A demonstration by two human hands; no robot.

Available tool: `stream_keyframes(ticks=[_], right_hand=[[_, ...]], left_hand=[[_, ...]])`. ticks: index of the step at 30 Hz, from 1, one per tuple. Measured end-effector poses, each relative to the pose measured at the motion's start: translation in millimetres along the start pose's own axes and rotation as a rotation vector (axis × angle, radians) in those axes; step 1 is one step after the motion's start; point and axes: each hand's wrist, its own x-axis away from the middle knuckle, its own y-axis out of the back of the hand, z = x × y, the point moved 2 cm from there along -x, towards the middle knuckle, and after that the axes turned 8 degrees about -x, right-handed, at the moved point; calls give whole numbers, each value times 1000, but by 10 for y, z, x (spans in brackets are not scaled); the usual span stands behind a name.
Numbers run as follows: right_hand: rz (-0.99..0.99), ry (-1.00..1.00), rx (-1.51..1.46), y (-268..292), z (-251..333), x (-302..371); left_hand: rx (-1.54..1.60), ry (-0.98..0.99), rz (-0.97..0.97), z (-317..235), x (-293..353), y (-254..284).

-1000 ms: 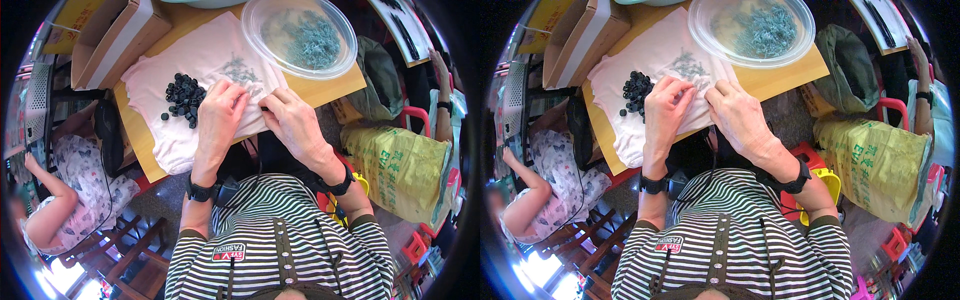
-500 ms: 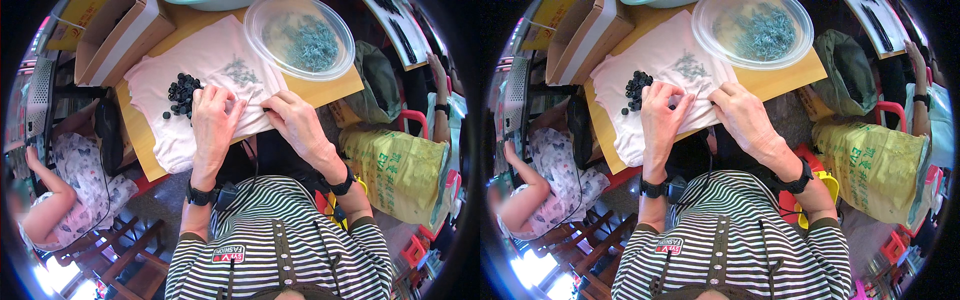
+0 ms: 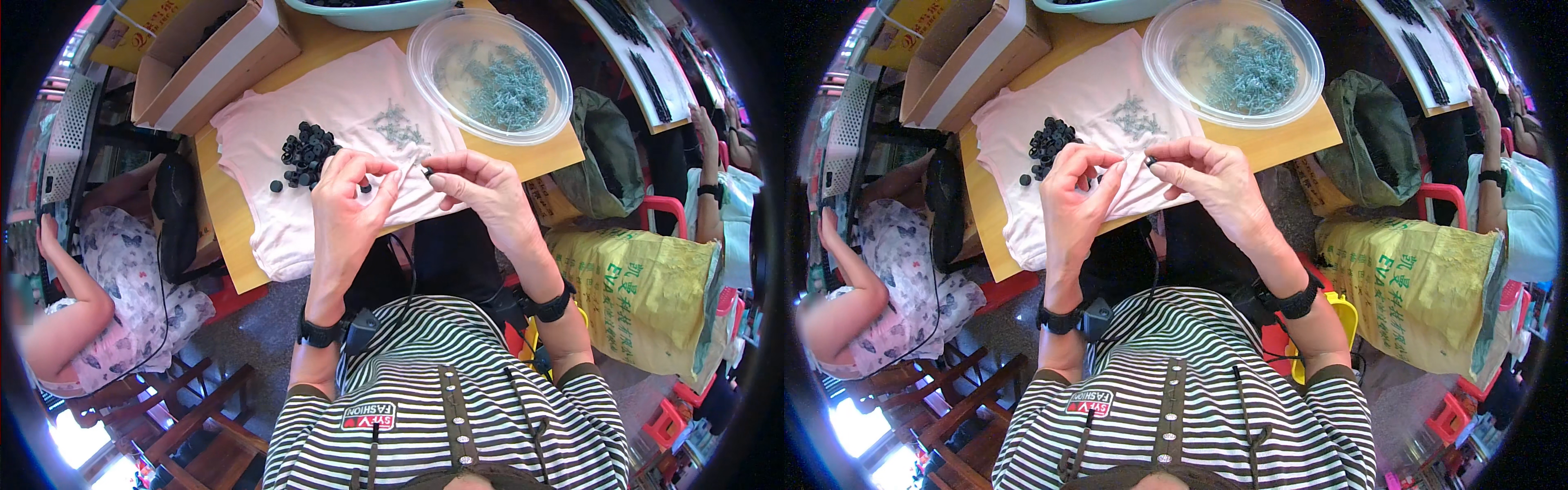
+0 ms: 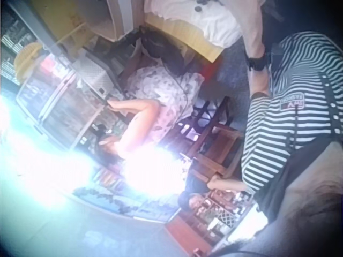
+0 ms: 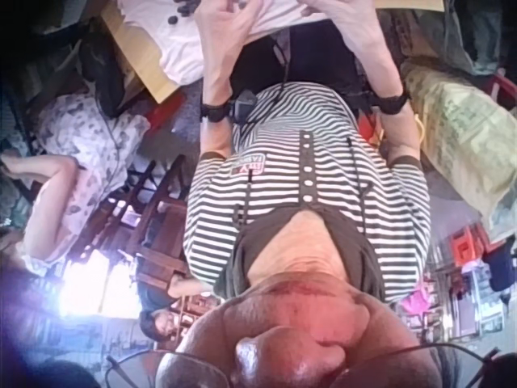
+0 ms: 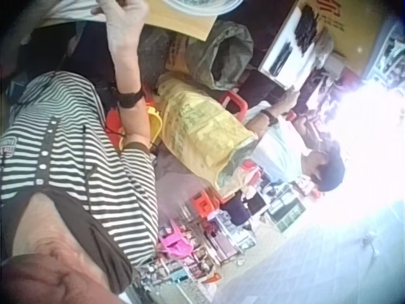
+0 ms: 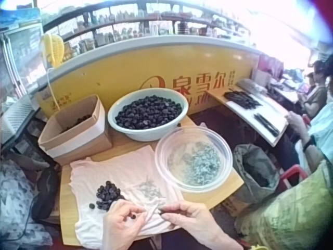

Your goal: The person assembles components by hand by picking up a black plastic cap and a metal screw, inserting the screw into the cap, and placing the finished unit onto a pink cloth.

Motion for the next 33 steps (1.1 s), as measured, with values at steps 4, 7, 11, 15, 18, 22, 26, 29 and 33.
stream_keyframes(ticks=[4,7,11,15,18,22,26,29,33], right_hand=[[89,-183,-435,-22,7,-59],[154,-241,-550,-54,1,-62],[156,-265,-522,-90,-5,-54],[141,-230,-426,-114,9,-40],[134,-215,-351,-121,9,-39],[136,-220,-320,-120,-12,-34],[112,-194,-259,-129,10,-9],[101,-124,-104,-161,38,3],[133,-45,-19,-200,67,29]], left_hand=[[172,-10,34,-146,30,132],[197,-33,47,-166,40,157],[156,-63,62,-138,51,174],[88,-79,75,-190,58,253],[-30,-147,84,-237,53,292],[-137,-263,49,-284,56,291],[-219,-305,52,-313,57,277],[-236,-316,55,-306,57,267],[-238,-309,68,-281,70,235]])
